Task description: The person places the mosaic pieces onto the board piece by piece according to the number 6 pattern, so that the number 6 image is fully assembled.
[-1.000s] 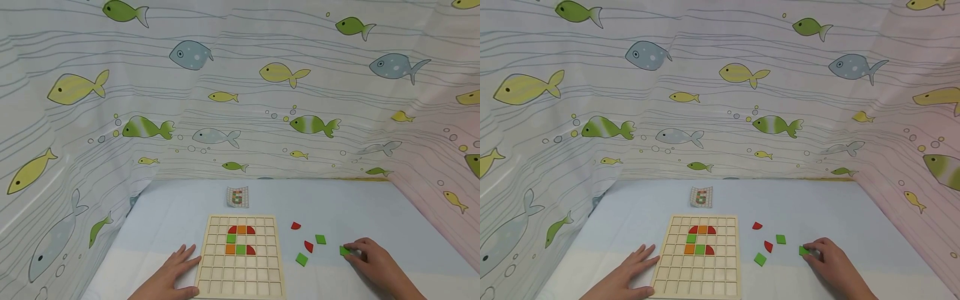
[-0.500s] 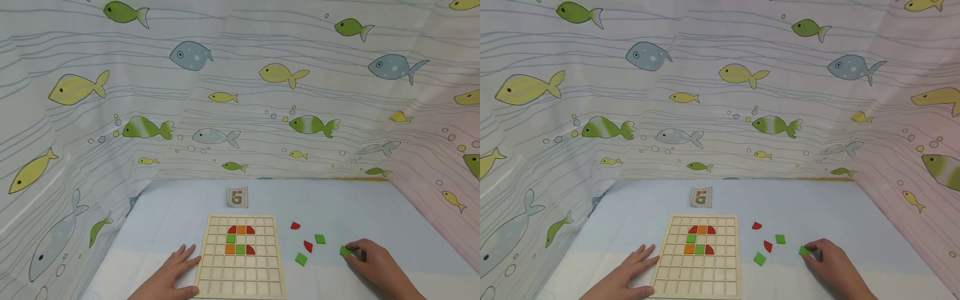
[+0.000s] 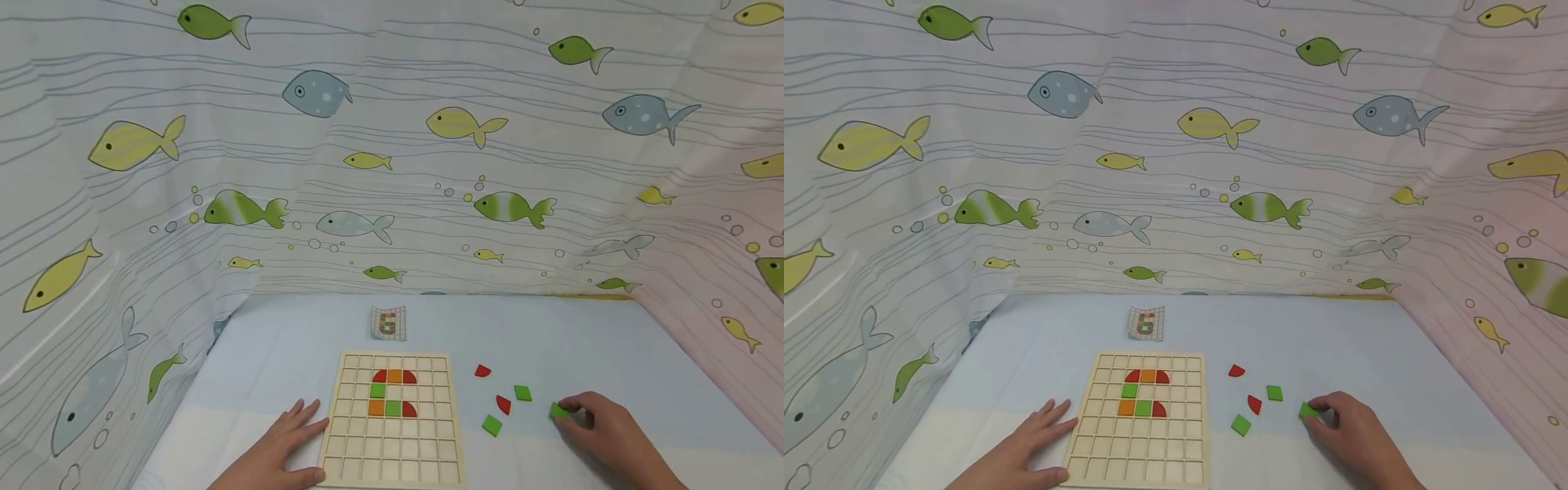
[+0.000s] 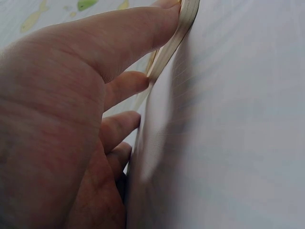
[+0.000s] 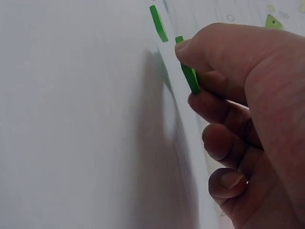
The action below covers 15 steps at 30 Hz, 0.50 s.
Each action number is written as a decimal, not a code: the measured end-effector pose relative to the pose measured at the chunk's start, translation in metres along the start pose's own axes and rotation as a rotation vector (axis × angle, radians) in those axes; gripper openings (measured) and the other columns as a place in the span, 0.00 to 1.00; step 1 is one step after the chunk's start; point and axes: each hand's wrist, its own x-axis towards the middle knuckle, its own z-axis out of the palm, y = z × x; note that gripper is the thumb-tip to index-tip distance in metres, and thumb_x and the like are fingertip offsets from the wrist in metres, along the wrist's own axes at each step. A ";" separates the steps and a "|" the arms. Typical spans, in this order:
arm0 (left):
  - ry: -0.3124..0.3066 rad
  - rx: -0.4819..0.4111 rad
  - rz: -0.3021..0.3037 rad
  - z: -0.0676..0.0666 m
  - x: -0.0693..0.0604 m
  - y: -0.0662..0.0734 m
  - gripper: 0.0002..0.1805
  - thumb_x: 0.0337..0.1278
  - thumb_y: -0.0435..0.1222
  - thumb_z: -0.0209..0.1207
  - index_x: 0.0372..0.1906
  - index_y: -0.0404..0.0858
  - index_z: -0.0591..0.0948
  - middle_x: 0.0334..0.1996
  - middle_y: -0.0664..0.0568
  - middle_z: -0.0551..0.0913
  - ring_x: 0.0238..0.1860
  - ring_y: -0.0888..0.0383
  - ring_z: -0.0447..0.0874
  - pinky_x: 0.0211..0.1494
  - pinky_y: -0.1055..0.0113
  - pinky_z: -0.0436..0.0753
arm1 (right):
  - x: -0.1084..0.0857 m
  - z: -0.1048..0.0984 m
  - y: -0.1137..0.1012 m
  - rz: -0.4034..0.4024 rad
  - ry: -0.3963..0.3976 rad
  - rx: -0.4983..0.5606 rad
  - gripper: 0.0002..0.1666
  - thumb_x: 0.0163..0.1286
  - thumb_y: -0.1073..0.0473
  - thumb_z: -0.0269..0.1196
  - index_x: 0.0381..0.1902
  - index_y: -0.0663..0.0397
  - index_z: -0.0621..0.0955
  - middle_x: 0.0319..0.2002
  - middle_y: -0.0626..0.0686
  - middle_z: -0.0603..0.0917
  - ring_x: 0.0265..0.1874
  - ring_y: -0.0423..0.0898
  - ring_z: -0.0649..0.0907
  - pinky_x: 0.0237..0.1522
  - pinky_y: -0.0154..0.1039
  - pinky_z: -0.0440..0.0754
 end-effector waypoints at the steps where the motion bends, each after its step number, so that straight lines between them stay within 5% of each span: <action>1: -0.003 -0.004 -0.005 0.000 0.000 0.000 0.38 0.58 0.58 0.63 0.70 0.45 0.73 0.74 0.41 0.61 0.73 0.30 0.49 0.61 0.26 0.57 | 0.000 0.000 -0.002 -0.002 0.003 0.004 0.16 0.56 0.46 0.75 0.41 0.43 0.86 0.37 0.39 0.82 0.30 0.39 0.72 0.31 0.35 0.73; 15: -0.037 -0.059 -0.036 -0.001 -0.001 0.000 0.38 0.59 0.58 0.63 0.70 0.44 0.72 0.75 0.41 0.58 0.74 0.30 0.44 0.62 0.25 0.53 | 0.007 0.005 -0.042 -0.157 -0.003 0.058 0.13 0.56 0.52 0.76 0.39 0.36 0.85 0.35 0.32 0.79 0.29 0.36 0.72 0.29 0.32 0.73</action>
